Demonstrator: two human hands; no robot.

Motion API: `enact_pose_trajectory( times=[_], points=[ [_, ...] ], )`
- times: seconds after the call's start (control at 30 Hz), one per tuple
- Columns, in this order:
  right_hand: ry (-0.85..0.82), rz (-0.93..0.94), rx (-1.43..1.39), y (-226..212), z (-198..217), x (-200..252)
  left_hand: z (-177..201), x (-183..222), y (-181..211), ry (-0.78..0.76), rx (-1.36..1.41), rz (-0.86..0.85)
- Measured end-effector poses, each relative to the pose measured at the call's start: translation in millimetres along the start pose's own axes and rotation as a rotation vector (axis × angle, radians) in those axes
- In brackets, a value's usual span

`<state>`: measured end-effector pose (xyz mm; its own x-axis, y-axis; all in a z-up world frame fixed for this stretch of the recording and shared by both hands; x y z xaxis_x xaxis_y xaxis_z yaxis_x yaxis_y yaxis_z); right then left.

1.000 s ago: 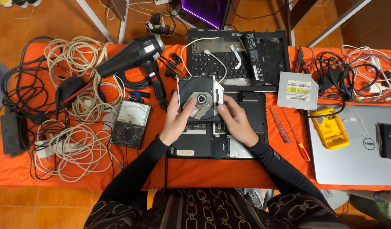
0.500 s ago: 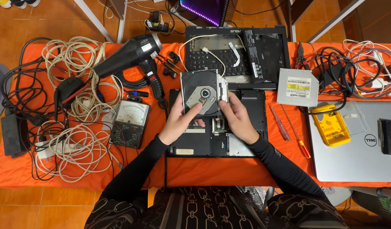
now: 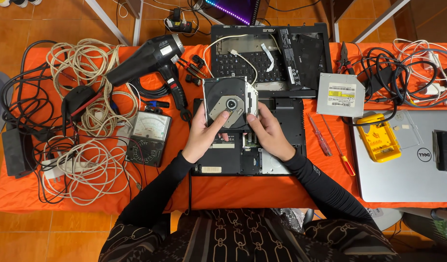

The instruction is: Cleaning or drying a laptop CD/DVD drive using a hairdryer at a repair station.

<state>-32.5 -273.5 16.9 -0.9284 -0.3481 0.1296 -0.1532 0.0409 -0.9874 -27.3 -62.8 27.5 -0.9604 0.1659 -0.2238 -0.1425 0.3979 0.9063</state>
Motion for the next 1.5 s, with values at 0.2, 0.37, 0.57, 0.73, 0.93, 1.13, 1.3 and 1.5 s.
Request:
enact_pose_trajectory(
  times=[0.2, 0.37, 0.57, 0.73, 0.93, 1.13, 1.3, 1.5],
  points=[
    [0.031, 0.006, 0.059, 5.9, 2.8, -0.3, -0.5, 0.1, 0.7, 0.0, 0.006, -0.007],
    [0.04, 0.046, 0.107, 2.6, 1.8, 0.9, -1.1, 0.6, 1.7, -0.009, 0.021, -0.004],
    [0.049, 0.045, 0.116, 1.9, 1.8, 0.8, -2.0, 0.3, 4.9, -0.023, 0.014, -0.024],
    [0.053, 0.029, 0.11, 3.4, 1.3, 0.1, -0.5, 2.0, 2.9, -0.017, 0.013, -0.029],
    [0.061, 0.021, 0.122, 4.9, 1.7, 0.3, -0.9, 1.6, 2.5, -0.01, 0.01, -0.033],
    [0.073, 0.02, 0.172, 4.2, 2.2, 0.2, 0.1, 1.5, 1.9, 0.004, -0.001, -0.04],
    [0.089, 0.025, 0.198, 5.4, 3.4, 0.2, -2.2, 0.6, 9.4, -0.008, -0.01, -0.039],
    [0.079, 0.024, 0.164, 4.3, 2.2, 0.7, -2.7, 1.1, 10.7, -0.003, -0.014, -0.029]
  ],
)
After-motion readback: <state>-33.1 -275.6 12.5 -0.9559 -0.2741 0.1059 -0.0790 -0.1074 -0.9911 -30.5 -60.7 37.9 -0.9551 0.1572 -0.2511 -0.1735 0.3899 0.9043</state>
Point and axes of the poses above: each hand's wrist, its own x-axis away from the middle knuckle, its own z-axis out of the back of the hand, y = z × x, the point moved 1 cm from there along -x, towards the middle knuckle, and after that the axes turned 12 degrees about -z, right-handed, at the moved point
